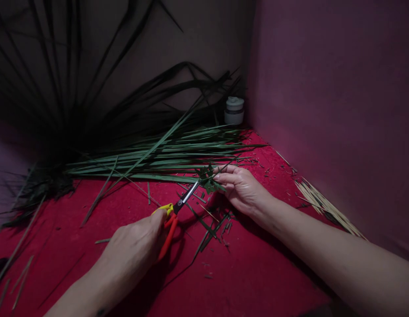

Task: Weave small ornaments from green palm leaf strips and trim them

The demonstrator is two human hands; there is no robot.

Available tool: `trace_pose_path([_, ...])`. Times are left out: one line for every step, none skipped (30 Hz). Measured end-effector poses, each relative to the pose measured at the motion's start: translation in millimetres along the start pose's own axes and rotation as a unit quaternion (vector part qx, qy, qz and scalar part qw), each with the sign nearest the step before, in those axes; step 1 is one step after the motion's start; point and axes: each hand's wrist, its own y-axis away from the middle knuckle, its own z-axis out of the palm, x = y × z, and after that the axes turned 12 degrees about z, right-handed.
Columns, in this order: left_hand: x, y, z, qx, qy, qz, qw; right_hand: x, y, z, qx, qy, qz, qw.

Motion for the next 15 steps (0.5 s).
trace_pose_path([0.4, -0.1, -0.3, -0.004, 0.01, -0.002, 1.0, 0.2, 0.0, -0.2, -0.004, 0.002, -0.001, 1.0])
trace_pose_path([0.5, -0.3, -0.2, -0.007, 0.017, -0.005, 1.0, 0.3, -0.1, -0.4, -0.008, 0.004, -0.004, 1.0])
trace_pose_path([0.4, -0.4, 0.2, -0.01, 0.019, -0.008, 1.0, 0.5, 0.0, -0.6, -0.011, 0.007, -0.006, 1.0])
trace_pose_path([0.1, -0.4, 0.9, -0.011, 0.018, -0.009, 1.0, 0.7, 0.0, -0.6, -0.011, 0.01, -0.008, 1.0])
trace_pose_path([-0.3, -0.4, 1.7, -0.011, 0.013, -0.009, 1.0, 0.9, 0.0, -0.6, -0.011, 0.013, -0.009, 1.0])
trace_pose_path([-0.8, -0.3, 2.7, -0.01, 0.007, -0.007, 1.0, 1.1, 0.1, -0.6, -0.011, 0.017, -0.01, 1.0])
trace_pose_path([-1.3, -0.2, 3.6, -0.009, 0.003, -0.001, 1.0, 1.3, 0.1, -0.6, -0.011, 0.021, -0.011, 1.0])
trace_pose_path([-1.5, -0.1, 4.2, -0.007, -0.001, 0.005, 1.0, 1.5, 0.0, -0.5, -0.01, 0.025, -0.013, 1.0])
trace_pose_path([-1.6, 0.0, 4.5, -0.006, -0.004, 0.008, 1.0, 1.8, -0.1, -0.5, -0.01, 0.027, -0.013, 0.999])
trace_pose_path([-1.4, 0.0, 4.5, -0.005, -0.006, 0.01, 1.0, 2.0, -0.2, -0.5, -0.01, 0.029, -0.014, 0.999])
trace_pose_path([-1.0, -0.1, 4.1, -0.004, -0.006, 0.012, 1.0, 2.3, -0.4, -0.6, -0.01, 0.031, -0.015, 0.999])
trace_pose_path([-0.5, -0.3, 3.4, -0.002, -0.003, 0.014, 1.0, 2.6, -0.6, -0.7, -0.01, 0.032, -0.015, 0.999])
trace_pose_path([0.0, -0.4, 2.8, -0.001, 0.0, 0.016, 1.0, 2.8, -0.9, -0.9, -0.011, 0.031, -0.015, 0.999])
trace_pose_path([0.3, -0.5, 2.2, -0.002, 0.004, 0.016, 1.0, 3.1, -1.1, -1.1, -0.011, 0.031, -0.014, 0.999])
trace_pose_path([0.5, -0.5, 1.8, -0.003, 0.008, 0.016, 1.0, 3.4, -1.3, -1.4, -0.01, 0.031, -0.014, 0.999])
